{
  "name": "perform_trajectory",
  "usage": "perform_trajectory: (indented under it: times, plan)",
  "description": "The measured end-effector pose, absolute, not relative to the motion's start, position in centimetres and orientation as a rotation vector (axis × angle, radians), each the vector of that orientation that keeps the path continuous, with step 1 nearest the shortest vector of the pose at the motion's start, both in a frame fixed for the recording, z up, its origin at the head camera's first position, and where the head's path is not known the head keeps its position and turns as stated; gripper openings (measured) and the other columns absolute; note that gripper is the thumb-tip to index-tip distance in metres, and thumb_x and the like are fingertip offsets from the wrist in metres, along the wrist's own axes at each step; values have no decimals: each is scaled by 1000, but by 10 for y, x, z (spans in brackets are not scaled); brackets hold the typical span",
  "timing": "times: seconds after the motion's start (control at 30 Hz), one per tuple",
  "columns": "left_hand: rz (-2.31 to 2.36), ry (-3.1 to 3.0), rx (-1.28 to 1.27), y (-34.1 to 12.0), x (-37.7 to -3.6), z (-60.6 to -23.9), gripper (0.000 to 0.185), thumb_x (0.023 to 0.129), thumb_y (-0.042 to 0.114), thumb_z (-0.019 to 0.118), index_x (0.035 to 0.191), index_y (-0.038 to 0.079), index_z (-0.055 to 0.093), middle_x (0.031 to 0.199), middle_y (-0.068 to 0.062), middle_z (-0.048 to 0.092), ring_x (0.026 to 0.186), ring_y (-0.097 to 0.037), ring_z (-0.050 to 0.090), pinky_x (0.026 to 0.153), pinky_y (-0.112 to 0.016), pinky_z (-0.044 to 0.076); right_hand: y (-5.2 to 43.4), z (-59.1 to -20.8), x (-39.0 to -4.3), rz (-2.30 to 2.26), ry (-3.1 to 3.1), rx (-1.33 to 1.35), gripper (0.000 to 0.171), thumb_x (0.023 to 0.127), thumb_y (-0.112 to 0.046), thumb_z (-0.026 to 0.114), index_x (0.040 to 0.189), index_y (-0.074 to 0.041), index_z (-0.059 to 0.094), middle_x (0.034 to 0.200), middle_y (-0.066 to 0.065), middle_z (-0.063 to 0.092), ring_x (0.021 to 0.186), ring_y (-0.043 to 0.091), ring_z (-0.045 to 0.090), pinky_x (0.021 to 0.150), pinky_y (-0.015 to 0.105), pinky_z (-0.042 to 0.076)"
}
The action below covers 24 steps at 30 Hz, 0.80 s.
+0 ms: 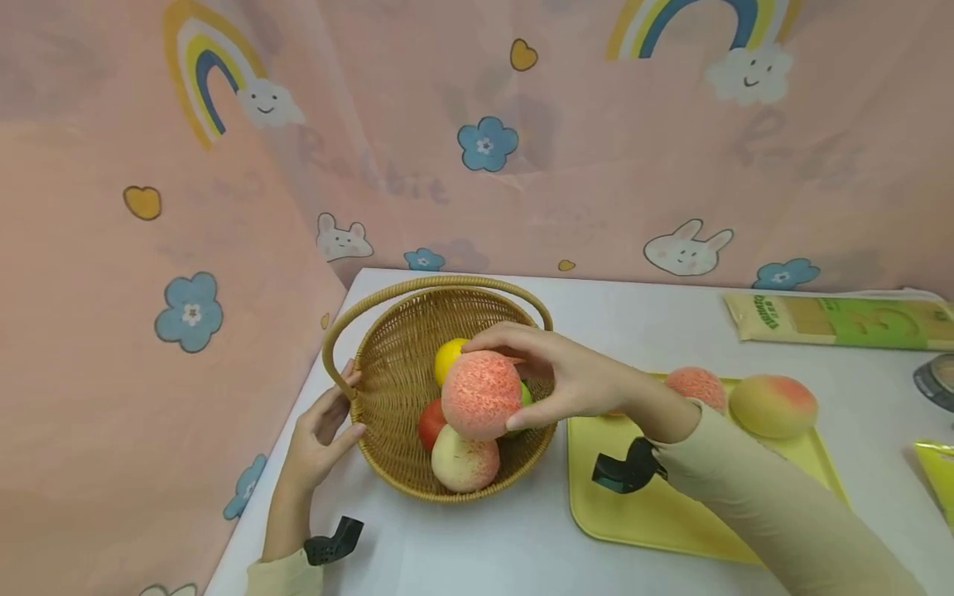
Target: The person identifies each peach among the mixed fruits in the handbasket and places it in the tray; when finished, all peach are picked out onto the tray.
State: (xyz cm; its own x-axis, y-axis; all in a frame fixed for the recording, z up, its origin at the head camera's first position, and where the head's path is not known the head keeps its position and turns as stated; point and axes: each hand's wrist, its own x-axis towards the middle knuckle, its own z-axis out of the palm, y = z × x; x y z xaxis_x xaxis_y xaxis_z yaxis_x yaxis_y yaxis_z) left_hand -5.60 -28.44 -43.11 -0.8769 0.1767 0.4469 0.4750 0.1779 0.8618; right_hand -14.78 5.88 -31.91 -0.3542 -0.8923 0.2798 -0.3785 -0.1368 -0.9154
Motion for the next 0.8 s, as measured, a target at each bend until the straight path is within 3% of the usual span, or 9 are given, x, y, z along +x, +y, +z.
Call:
perform_trajectory:
  times: [0.2, 0.53, 0.8]
  plan:
    - [-1785, -2179, -641, -285, -56, -432, 60, 79, -20, 56, 136, -18, 35, 152, -30, 18, 143, -19, 28, 113, -21, 29, 102, -341, -133, -1653, 1741, -1407, 76, 73, 10, 73, 139, 1, 37, 139, 12, 42, 121, 22, 51, 97, 38, 51]
    - [-1796, -2173, -652, -285, -57, -433, 60, 79, -20, 55, 136, -17, 35, 152, -30, 17, 143, -19, 29, 113, -21, 30, 176, -399, -106, -1970, 1780, -1407, 79, 67, 22, 67, 136, 19, 29, 143, 18, 41, 131, 19, 45, 104, 24, 43]
    - [-1769, -2132, -703, -285, -59, -437, 59, 80, -19, 54, 135, -18, 36, 150, -35, 17, 142, -22, 30, 112, -21, 31, 204, -438, -88, -2043, 1795, -1183, 74, 70, 32, 53, 137, 19, 24, 144, 7, 41, 130, 11, 45, 102, 19, 43]
